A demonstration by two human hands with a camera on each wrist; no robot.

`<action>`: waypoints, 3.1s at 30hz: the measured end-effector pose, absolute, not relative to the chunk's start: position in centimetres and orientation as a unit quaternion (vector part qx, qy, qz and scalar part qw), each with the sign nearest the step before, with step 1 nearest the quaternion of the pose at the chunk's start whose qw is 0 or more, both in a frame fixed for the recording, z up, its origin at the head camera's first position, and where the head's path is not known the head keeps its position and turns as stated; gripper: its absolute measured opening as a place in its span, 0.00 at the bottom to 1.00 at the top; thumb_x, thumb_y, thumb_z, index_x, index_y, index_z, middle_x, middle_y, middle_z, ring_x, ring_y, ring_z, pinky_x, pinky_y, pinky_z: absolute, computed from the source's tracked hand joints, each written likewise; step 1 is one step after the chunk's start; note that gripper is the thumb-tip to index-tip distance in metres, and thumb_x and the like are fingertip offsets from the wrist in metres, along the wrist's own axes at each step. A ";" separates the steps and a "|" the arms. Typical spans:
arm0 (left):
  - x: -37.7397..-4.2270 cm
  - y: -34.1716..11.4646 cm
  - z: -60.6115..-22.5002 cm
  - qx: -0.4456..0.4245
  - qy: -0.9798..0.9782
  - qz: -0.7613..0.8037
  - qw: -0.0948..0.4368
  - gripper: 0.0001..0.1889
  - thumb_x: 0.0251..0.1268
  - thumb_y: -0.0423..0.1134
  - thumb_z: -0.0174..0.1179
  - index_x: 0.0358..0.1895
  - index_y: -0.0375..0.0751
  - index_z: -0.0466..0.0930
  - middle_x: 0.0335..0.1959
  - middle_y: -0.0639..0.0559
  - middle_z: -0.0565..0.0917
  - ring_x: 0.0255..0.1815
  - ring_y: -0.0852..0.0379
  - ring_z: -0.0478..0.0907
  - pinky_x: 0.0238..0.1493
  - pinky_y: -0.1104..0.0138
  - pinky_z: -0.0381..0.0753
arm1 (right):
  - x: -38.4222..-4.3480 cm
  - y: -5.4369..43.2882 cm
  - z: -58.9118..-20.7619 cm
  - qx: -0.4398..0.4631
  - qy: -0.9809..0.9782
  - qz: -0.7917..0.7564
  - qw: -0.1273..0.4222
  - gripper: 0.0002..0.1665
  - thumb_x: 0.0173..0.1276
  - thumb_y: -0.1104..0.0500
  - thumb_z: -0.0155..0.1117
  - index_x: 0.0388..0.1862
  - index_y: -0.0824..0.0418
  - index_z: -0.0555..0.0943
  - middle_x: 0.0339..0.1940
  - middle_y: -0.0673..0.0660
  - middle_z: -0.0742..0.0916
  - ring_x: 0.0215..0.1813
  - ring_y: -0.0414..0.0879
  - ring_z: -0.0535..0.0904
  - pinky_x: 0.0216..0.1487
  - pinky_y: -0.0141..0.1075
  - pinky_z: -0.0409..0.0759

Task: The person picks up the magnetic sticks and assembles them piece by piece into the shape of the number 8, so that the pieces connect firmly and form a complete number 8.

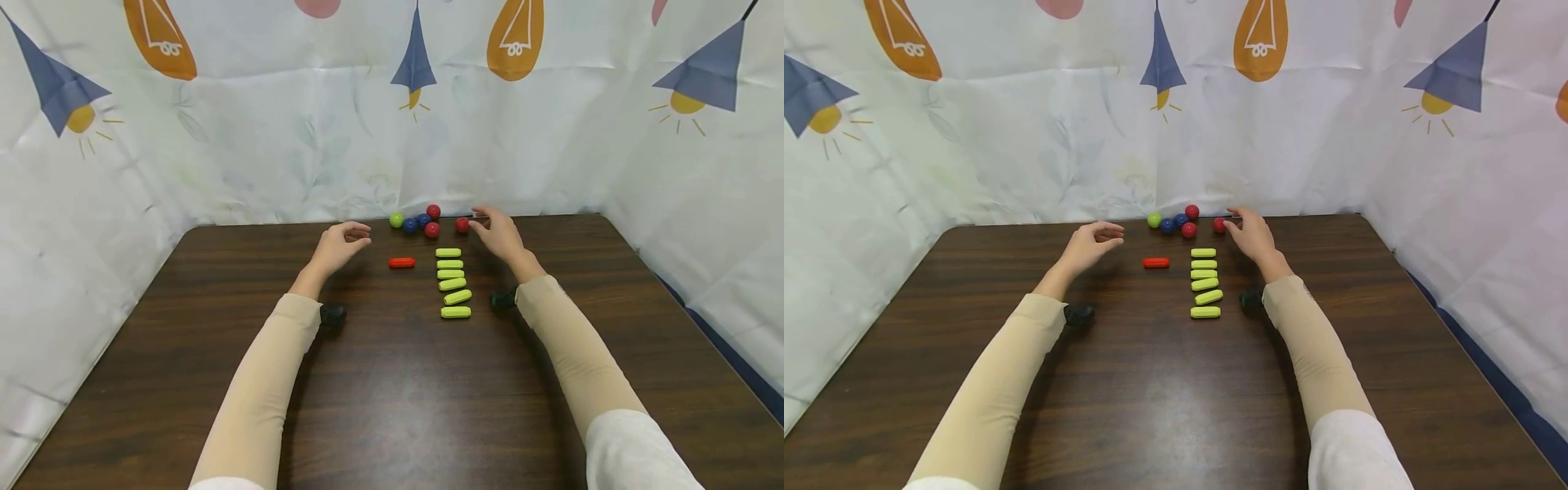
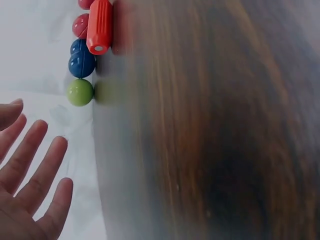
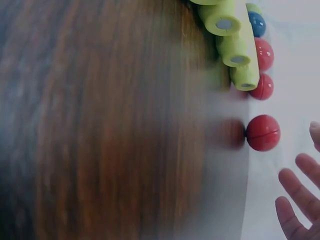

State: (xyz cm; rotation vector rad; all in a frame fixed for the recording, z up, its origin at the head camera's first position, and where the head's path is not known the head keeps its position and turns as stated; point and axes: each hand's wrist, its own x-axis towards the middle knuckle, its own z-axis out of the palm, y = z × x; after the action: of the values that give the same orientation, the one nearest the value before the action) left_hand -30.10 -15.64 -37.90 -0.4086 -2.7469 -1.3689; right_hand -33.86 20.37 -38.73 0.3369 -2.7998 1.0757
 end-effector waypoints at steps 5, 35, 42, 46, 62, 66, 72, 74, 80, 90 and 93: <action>-30.2 -15.3 -37.7 -0.143 -0.882 -0.449 0.004 0.18 0.75 0.36 0.62 0.64 0.35 0.80 0.57 0.41 0.84 0.57 0.42 0.80 0.59 0.49 0.77 | -34.3 19.8 -39.0 0.105 -0.926 0.361 0.040 0.30 0.82 0.54 0.57 0.77 0.64 0.68 0.72 0.66 0.75 0.64 0.62 0.74 0.61 0.57 0.74; -31.1 -11.3 -38.2 -0.180 -0.901 -0.368 -0.139 0.23 0.69 0.33 0.67 0.66 0.41 0.80 0.62 0.43 0.82 0.67 0.46 0.74 0.67 0.54 0.72 | -36.2 19.3 -38.8 0.115 -0.951 0.287 -0.017 0.31 0.80 0.59 0.58 0.78 0.65 0.66 0.76 0.68 0.69 0.74 0.65 0.64 0.72 0.60 0.62; -31.3 -10.7 -38.5 -0.170 -0.907 -0.356 -0.144 0.23 0.68 0.30 0.68 0.65 0.42 0.82 0.61 0.43 0.83 0.66 0.45 0.74 0.66 0.54 0.73 | -36.8 18.7 -38.9 0.118 -0.954 0.273 -0.026 0.31 0.80 0.58 0.60 0.78 0.63 0.67 0.77 0.68 0.68 0.78 0.65 0.59 0.73 0.60 0.59; -31.4 -10.5 -38.6 -0.159 -0.911 -0.352 -0.143 0.22 0.67 0.29 0.68 0.64 0.43 0.83 0.60 0.43 0.83 0.65 0.45 0.75 0.64 0.54 0.74 | -37.1 18.5 -39.0 0.121 -0.955 0.270 -0.027 0.31 0.79 0.59 0.60 0.77 0.63 0.68 0.76 0.68 0.69 0.77 0.65 0.60 0.74 0.60 0.59; -31.6 -10.3 -38.7 -0.142 -0.912 -0.358 -0.142 0.20 0.66 0.28 0.69 0.59 0.44 0.87 0.56 0.43 0.83 0.59 0.46 0.76 0.58 0.55 0.77 | -37.4 18.6 -39.2 0.130 -0.955 0.265 -0.024 0.28 0.78 0.63 0.61 0.74 0.66 0.72 0.70 0.70 0.75 0.71 0.65 0.68 0.69 0.59 0.67; -31.5 -10.4 -38.7 -0.139 -0.912 -0.360 -0.143 0.18 0.66 0.29 0.69 0.58 0.44 0.88 0.58 0.44 0.83 0.62 0.45 0.75 0.60 0.55 0.76 | -37.3 18.6 -39.4 0.130 -0.954 0.270 -0.020 0.26 0.78 0.64 0.61 0.72 0.66 0.73 0.69 0.70 0.76 0.70 0.65 0.69 0.69 0.58 0.67; -31.4 -11.0 -38.7 -0.139 -0.908 -0.371 -0.135 0.16 0.66 0.31 0.69 0.57 0.43 0.88 0.62 0.45 0.83 0.68 0.46 0.71 0.67 0.55 0.71 | -37.2 18.7 -39.5 0.125 -0.952 0.279 -0.013 0.26 0.77 0.63 0.62 0.72 0.66 0.74 0.67 0.71 0.77 0.67 0.65 0.72 0.66 0.59 0.69; -31.4 -11.3 -38.8 -0.136 -0.907 -0.379 -0.126 0.16 0.66 0.31 0.69 0.57 0.42 0.89 0.61 0.45 0.83 0.68 0.46 0.71 0.66 0.55 0.71 | -37.1 18.8 -39.4 0.122 -0.952 0.280 -0.010 0.26 0.78 0.63 0.61 0.72 0.66 0.74 0.67 0.71 0.77 0.65 0.65 0.73 0.65 0.58 0.70; -31.5 -12.3 -38.9 -0.127 -0.902 -0.398 -0.106 0.16 0.65 0.31 0.69 0.56 0.42 0.89 0.59 0.45 0.84 0.66 0.45 0.72 0.65 0.55 0.72 | -37.0 19.2 -39.2 0.123 -0.950 0.286 -0.004 0.25 0.78 0.63 0.62 0.71 0.67 0.74 0.66 0.71 0.78 0.64 0.65 0.73 0.65 0.58 0.70; -31.4 -13.9 -38.7 -0.112 -0.901 -0.406 -0.104 0.16 0.65 0.31 0.69 0.56 0.42 0.89 0.61 0.44 0.82 0.67 0.45 0.71 0.65 0.54 0.70 | -36.5 19.2 -38.9 0.134 -0.948 0.289 -0.002 0.26 0.78 0.63 0.62 0.71 0.68 0.74 0.66 0.71 0.78 0.64 0.65 0.73 0.65 0.58 0.70; -31.3 -14.3 -38.7 -0.111 -0.902 -0.405 -0.103 0.16 0.66 0.31 0.69 0.56 0.42 0.89 0.62 0.43 0.82 0.67 0.44 0.71 0.66 0.53 0.70 | -36.4 19.2 -38.8 0.135 -0.947 0.290 -0.003 0.26 0.77 0.63 0.62 0.71 0.68 0.74 0.65 0.71 0.78 0.63 0.64 0.73 0.65 0.58 0.70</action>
State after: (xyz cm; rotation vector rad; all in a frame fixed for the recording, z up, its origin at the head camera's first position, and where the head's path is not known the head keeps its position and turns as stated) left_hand -31.28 -14.34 -38.67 -0.3736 -3.0337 -1.3644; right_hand -36.42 19.18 -38.77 0.4247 -2.9826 0.9128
